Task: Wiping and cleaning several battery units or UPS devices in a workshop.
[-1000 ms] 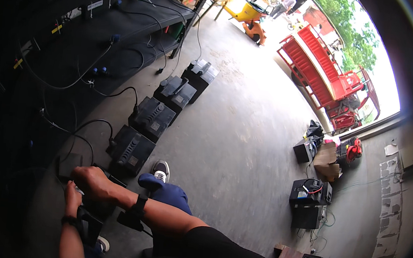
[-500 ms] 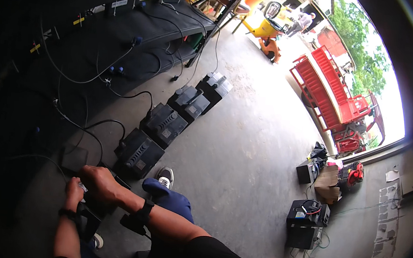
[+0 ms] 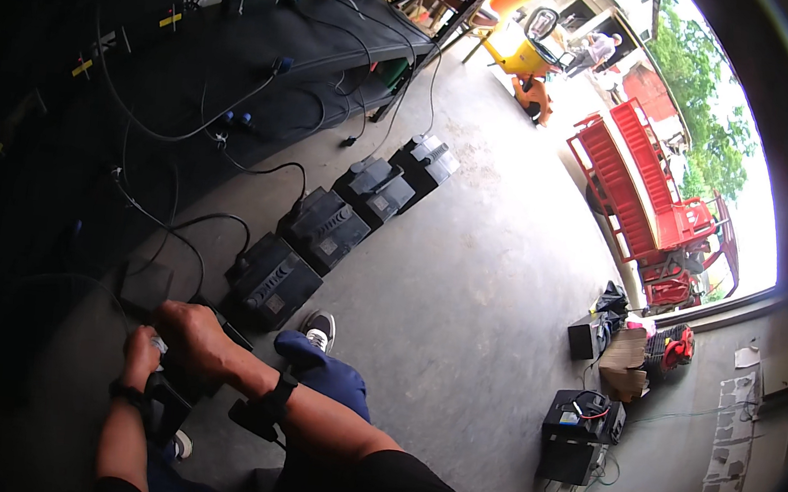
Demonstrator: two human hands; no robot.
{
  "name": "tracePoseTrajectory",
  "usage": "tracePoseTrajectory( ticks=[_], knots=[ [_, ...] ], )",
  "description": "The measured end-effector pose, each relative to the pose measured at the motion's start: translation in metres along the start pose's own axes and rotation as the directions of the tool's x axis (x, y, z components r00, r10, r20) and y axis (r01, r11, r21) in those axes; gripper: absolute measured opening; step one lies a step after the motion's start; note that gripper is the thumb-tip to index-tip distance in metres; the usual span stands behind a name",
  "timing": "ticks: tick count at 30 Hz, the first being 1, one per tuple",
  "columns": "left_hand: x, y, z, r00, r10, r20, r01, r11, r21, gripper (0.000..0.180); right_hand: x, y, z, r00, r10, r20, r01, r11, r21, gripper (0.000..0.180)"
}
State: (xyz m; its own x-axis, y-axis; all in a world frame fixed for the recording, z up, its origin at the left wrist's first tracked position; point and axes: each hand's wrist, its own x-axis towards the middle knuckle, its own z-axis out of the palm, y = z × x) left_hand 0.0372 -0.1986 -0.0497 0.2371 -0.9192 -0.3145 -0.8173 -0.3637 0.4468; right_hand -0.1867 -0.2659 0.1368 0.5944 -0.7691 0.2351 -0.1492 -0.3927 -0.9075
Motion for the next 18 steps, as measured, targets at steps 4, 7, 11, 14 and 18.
tracePoseTrajectory(
  ticks=[4,7,11,14,18],
  knots=[
    [0.010,-0.017,0.009,0.988,0.089,-0.124,-0.102,0.990,-0.102,0.016,0.001,-0.001,0.010,1.000,-0.019,-0.013,0.019,1.000,0.015,0.030],
    [0.017,-0.023,0.018,0.992,0.055,-0.112,-0.084,0.958,-0.274,0.018,-0.001,0.002,0.010,1.000,-0.012,-0.008,0.012,1.000,0.007,0.029],
    [0.016,-0.012,0.012,0.995,0.032,-0.094,-0.052,0.975,-0.218,0.018,-0.001,0.004,0.010,1.000,-0.010,-0.001,0.010,1.000,-0.004,0.028],
    [0.006,0.014,-0.005,0.997,-0.018,-0.080,0.012,0.997,-0.082,0.016,-0.002,0.005,0.006,1.000,0.013,0.008,-0.013,1.000,0.013,0.026],
    [0.005,-0.001,-0.003,0.999,0.000,0.049,-0.002,0.999,0.048,0.014,-0.002,0.005,0.010,1.000,-0.027,-0.007,0.027,0.999,0.041,0.024]
  ],
)
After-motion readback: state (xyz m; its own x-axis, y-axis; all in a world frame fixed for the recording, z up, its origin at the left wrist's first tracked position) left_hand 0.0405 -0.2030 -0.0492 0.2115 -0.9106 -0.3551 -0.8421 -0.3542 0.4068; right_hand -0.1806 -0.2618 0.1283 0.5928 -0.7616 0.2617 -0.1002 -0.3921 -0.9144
